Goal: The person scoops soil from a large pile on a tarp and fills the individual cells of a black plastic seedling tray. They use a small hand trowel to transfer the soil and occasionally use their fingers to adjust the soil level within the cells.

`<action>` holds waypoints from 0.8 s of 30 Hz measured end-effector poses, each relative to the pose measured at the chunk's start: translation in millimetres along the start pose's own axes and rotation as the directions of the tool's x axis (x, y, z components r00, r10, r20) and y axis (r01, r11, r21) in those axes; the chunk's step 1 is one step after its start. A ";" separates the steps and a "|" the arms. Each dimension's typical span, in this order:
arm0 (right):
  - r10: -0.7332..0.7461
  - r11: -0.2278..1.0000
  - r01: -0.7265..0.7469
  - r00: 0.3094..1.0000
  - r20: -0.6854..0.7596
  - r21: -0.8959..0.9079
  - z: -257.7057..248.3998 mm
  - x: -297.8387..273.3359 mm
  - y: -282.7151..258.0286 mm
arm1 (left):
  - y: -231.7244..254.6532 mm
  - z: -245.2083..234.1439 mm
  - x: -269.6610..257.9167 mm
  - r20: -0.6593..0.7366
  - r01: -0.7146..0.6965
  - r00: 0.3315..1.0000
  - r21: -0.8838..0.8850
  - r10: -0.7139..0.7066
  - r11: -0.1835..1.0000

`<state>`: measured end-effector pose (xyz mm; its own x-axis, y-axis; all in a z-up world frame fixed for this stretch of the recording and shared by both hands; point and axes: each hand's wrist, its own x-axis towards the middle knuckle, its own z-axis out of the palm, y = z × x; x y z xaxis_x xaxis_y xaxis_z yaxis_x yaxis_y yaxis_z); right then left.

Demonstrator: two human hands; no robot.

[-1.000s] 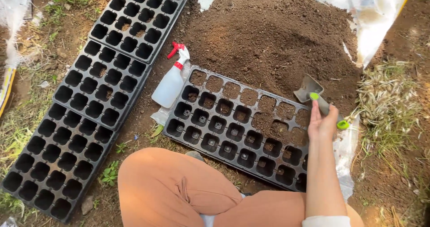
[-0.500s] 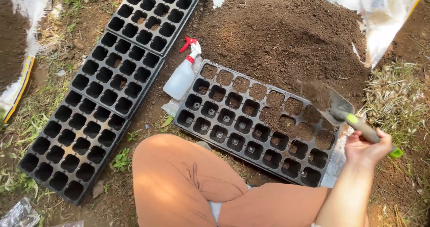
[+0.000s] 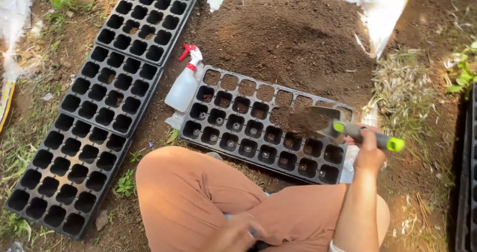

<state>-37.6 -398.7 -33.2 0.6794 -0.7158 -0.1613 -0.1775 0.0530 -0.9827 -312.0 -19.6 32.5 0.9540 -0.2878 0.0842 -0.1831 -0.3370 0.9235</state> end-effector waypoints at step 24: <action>-0.041 0.950 0.007 0.994 0.102 0.313 -33.6 -15.2 -13.3 | -103.6 79.9 168.4 0.486 -0.263 0.342 0.871 -0.804 0.414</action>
<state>-69.4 -411.9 -14.6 0.7553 -0.6425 -0.1297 0.0585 0.2631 -0.9630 -151.4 -104.8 -79.0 0.3582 -0.2627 -0.8959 -0.5332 -0.8453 0.0347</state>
